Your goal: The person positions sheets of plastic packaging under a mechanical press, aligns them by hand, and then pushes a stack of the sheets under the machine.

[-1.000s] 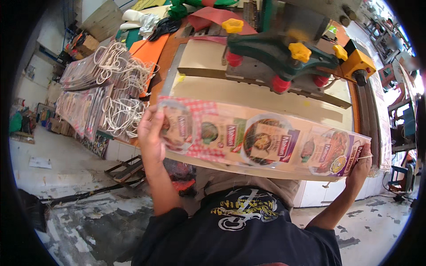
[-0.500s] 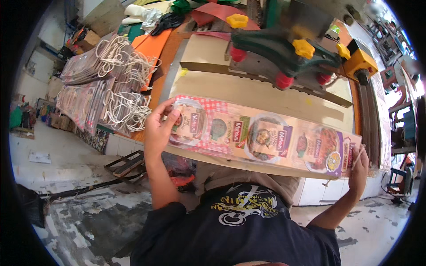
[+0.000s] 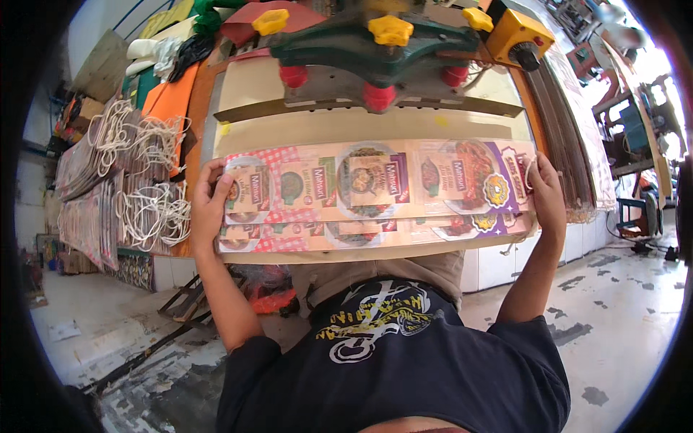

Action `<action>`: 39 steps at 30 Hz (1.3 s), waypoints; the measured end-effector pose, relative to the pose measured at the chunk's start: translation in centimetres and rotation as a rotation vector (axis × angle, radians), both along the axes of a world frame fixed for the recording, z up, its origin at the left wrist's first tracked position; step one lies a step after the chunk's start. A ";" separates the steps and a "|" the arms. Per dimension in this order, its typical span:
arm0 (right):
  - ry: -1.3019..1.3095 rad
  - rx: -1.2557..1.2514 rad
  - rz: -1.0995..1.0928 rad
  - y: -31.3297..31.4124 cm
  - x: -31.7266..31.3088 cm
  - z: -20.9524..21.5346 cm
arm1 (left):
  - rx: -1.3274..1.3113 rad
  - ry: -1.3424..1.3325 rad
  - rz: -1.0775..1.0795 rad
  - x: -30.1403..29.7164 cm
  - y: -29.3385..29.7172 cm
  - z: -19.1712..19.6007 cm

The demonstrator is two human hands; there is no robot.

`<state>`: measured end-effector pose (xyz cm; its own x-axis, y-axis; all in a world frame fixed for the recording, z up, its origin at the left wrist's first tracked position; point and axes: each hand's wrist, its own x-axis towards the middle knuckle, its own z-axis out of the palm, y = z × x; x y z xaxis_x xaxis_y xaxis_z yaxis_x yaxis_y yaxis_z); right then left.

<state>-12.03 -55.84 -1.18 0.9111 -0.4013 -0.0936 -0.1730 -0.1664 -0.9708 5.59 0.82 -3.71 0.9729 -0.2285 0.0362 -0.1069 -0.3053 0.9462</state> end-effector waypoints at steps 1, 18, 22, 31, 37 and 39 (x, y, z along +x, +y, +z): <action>0.009 -0.014 0.017 -0.1 0.0 -0.1 | -0.019 0.007 -0.009 0.0 -0.1 0.0; 0.111 -0.086 0.047 -0.3 0.2 0.1 | 0.100 0.011 -0.023 -0.2 -0.8 1.2; 0.104 -0.097 0.024 0.0 -0.1 0.4 | 0.131 -0.003 -0.015 -0.1 -0.7 1.0; 0.063 -0.122 0.034 -0.9 -0.2 -0.7 | 0.112 -0.071 0.047 -1.0 0.3 -0.9; 0.077 -0.088 0.042 -1.0 0.0 -0.3 | 0.091 -0.010 0.015 -1.3 0.4 -0.8; 0.088 -0.071 0.044 -0.8 0.1 0.0 | 0.096 -0.015 0.021 -1.5 0.6 -0.8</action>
